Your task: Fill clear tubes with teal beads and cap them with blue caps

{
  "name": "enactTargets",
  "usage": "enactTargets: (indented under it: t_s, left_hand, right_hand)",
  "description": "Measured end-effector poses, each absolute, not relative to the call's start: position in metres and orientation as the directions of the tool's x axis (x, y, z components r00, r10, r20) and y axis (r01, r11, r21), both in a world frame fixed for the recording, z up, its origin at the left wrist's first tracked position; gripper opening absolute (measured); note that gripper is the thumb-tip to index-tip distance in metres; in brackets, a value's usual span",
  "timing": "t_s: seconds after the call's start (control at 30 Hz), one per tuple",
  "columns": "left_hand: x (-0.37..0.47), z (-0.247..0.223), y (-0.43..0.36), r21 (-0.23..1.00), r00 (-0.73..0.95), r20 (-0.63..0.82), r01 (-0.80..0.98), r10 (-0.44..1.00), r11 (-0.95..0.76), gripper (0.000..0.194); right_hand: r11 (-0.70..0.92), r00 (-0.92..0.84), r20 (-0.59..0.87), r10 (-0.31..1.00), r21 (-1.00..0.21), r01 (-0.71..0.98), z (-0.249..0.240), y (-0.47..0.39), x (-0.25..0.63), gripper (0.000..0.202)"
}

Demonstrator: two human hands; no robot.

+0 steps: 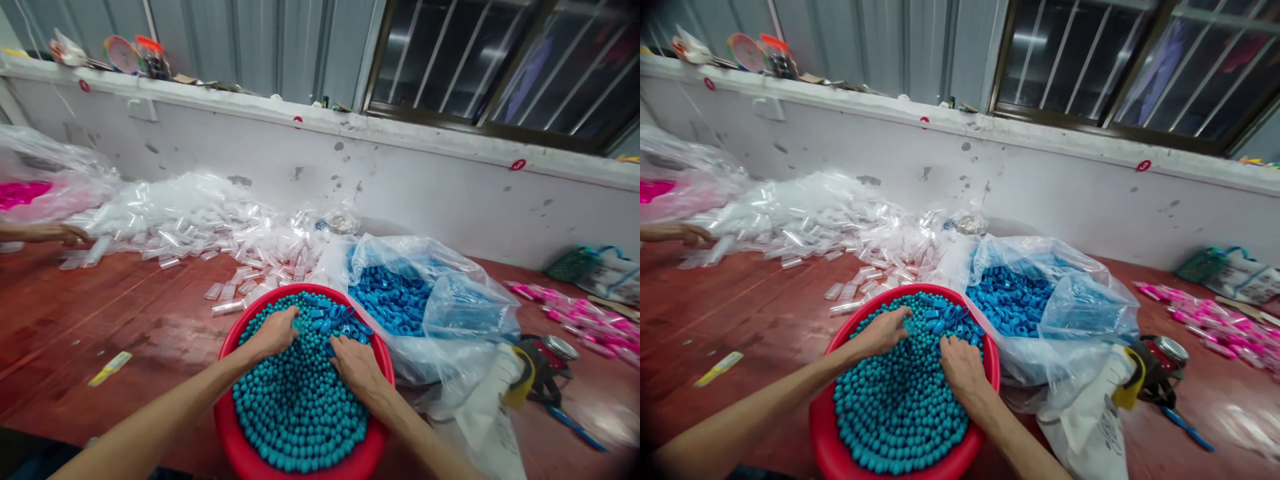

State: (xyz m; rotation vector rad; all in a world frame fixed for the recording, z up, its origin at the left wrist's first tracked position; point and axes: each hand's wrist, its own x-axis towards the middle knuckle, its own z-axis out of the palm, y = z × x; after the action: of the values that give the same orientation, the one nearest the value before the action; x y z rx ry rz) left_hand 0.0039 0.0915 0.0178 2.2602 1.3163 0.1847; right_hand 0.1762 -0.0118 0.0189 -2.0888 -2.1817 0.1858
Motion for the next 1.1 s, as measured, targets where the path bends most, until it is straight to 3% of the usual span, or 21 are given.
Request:
enactTargets:
  t_s: [0.1, 0.17, 0.23, 0.33, 0.4, 0.5, 0.6, 0.7, 0.93, 1.1]
  left_hand:
    - [-0.008, 0.012, 0.071, 0.563, 0.523, -0.207, 0.755, 0.827, -0.337, 0.027]
    - [-0.005, 0.006, 0.058, 0.611, 0.512, -0.259, 0.743, 0.819, -0.271, 0.016]
    - [0.007, -0.001, 0.049, 0.671, 0.5, -0.305, 0.717, 0.811, -0.19, 0.012]
    - [0.035, -0.01, 0.042, 0.762, 0.49, -0.392, 0.648, 0.779, -0.024, 0.015]
    - [0.05, -0.014, 0.041, 0.81, 0.508, -0.462, 0.576, 0.727, 0.112, 0.012]
    - [0.058, -0.015, 0.043, 0.853, 0.583, -0.512, 0.43, 0.631, 0.294, 0.016]
    - [0.051, -0.01, 0.047, 0.871, 0.67, -0.479, 0.281, 0.568, 0.403, 0.026]
    - [0.039, -0.004, 0.052, 0.866, 0.711, -0.443, 0.181, 0.547, 0.466, 0.032]
    - [0.013, 0.001, 0.051, 0.877, 0.691, -0.383, 0.063, 0.614, 0.476, 0.028]
    - [0.009, 0.001, 0.04, 0.887, 0.681, -0.349, 0.019, 0.644, 0.462, 0.028]
  right_hand:
    - [0.049, -0.052, -0.01, 0.999, -0.206, 0.977, 0.016, -0.009, 0.182, 0.018]
    - [0.052, -0.053, 0.003, 0.999, -0.275, 0.96, 0.015, -0.007, 0.189, 0.027]
    - [0.011, -0.01, 0.004, 1.0, -0.477, 0.879, 0.015, -0.005, 0.194, 0.038]
    - [-0.121, 0.062, -0.104, 0.993, -0.831, 0.543, 0.012, -0.002, 0.198, 0.034]
    - [-0.18, 0.082, -0.161, 0.983, -0.916, 0.359, 0.008, -0.002, 0.2, 0.024]
    - [-0.169, 0.153, -0.132, 0.979, -0.95, 0.261, 0.003, -0.008, 0.206, 0.023]
    - [-0.152, 0.189, -0.1, 0.977, -0.947, 0.283, 0.003, -0.019, 0.209, 0.032]
    - [-0.168, 0.119, -0.135, 0.984, -0.927, 0.335, 0.006, -0.028, 0.207, 0.024]
    - [-0.158, 0.04, -0.153, 0.987, -0.945, 0.287, 0.006, -0.028, 0.199, 0.021]
    - [-0.129, 0.084, -0.123, 0.989, -0.989, 0.067, 0.021, -0.023, 0.195, 0.029]
